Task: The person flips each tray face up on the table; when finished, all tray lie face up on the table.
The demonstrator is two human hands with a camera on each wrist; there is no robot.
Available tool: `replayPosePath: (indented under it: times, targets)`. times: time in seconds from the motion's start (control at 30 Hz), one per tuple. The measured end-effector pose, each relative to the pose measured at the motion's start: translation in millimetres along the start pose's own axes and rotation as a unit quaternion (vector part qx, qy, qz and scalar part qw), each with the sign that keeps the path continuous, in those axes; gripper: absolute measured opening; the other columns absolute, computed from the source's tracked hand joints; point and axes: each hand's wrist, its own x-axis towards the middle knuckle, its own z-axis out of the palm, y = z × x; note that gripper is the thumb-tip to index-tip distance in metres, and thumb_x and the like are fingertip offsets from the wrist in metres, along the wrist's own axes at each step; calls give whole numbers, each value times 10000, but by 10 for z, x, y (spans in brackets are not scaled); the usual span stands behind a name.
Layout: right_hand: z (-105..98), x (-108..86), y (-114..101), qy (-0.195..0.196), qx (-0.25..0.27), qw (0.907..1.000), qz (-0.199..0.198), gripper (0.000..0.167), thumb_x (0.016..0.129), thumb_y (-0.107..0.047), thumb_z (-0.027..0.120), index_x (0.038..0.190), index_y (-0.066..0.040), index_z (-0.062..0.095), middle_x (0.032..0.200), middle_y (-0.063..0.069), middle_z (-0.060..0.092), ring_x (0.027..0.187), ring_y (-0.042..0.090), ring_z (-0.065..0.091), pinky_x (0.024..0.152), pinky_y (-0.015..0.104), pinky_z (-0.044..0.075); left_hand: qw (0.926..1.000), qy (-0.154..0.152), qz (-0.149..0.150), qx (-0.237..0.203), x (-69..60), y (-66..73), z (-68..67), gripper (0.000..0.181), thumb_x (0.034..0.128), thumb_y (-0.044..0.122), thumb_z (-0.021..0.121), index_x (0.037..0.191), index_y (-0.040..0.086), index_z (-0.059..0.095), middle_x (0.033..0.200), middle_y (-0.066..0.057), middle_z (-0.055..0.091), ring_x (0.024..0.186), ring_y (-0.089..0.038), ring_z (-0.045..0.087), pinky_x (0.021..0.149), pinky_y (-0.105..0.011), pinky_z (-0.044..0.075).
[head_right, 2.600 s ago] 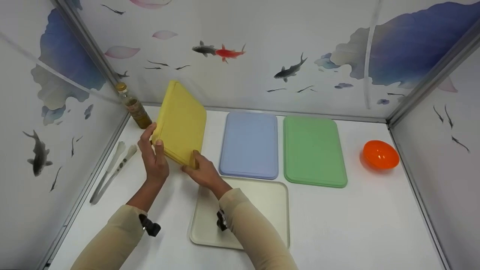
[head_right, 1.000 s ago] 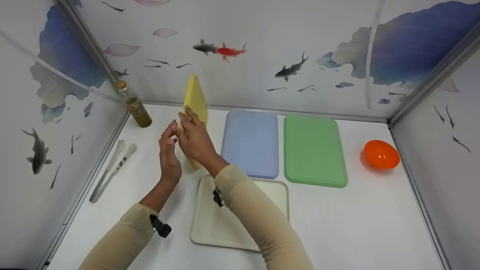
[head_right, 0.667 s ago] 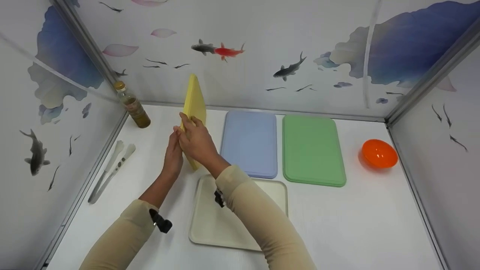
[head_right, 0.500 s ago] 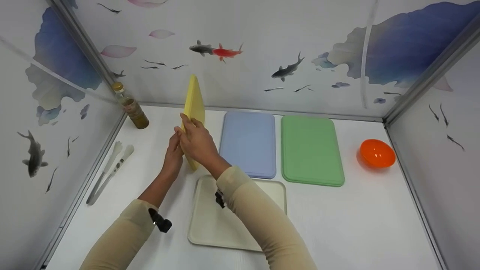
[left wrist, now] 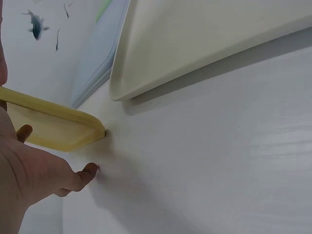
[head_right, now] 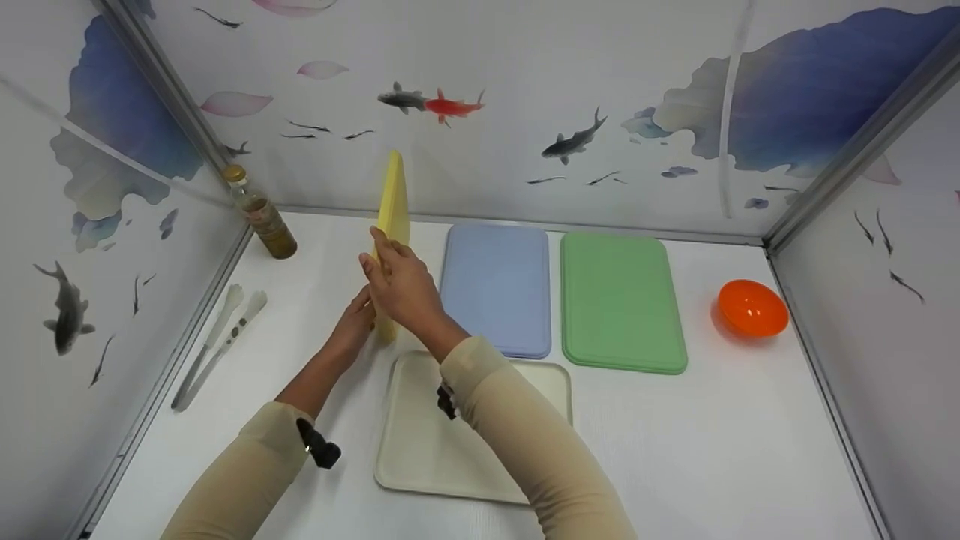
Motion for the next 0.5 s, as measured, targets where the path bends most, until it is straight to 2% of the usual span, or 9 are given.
replayPosePath:
  times: [0.13,0.27,0.33,0.5]
  targets:
    - [1,-17,23,46,215,9997,88,595,1172,-378,562,1733,-281,389,1693,189,499,1340,410,715,719,472,686,9998,-172,-31,85,5,-22,-11,652,1127,616,485,1706,318,447,1836,-119,266,1708,-428,194,1333,-718,178]
    - [-9,-44,21,61,480,9986,212,611,1158,-367,598,1731,-308,394,1713,173,481,1342,398,715,773,549,682,9994,-257,45,230,13,-30,-8,644,1129,610,480,1701,314,459,1833,-112,292,1719,-429,159,1327,-758,54]
    - [-18,-52,18,99,570,9981,220,618,1152,-342,614,1730,-296,399,1732,163,464,1315,392,728,767,541,684,9992,-272,36,303,18,-27,-2,629,1136,595,474,1702,321,454,1833,-114,287,1720,-433,139,1321,-765,24]
    - [-37,-61,26,274,869,9957,155,623,1150,-229,607,1734,-228,392,1728,202,456,1189,439,757,715,503,685,9989,-253,-147,373,47,-9,5,611,1148,585,467,1706,337,444,1851,-182,147,1718,-486,60,1335,-739,120]
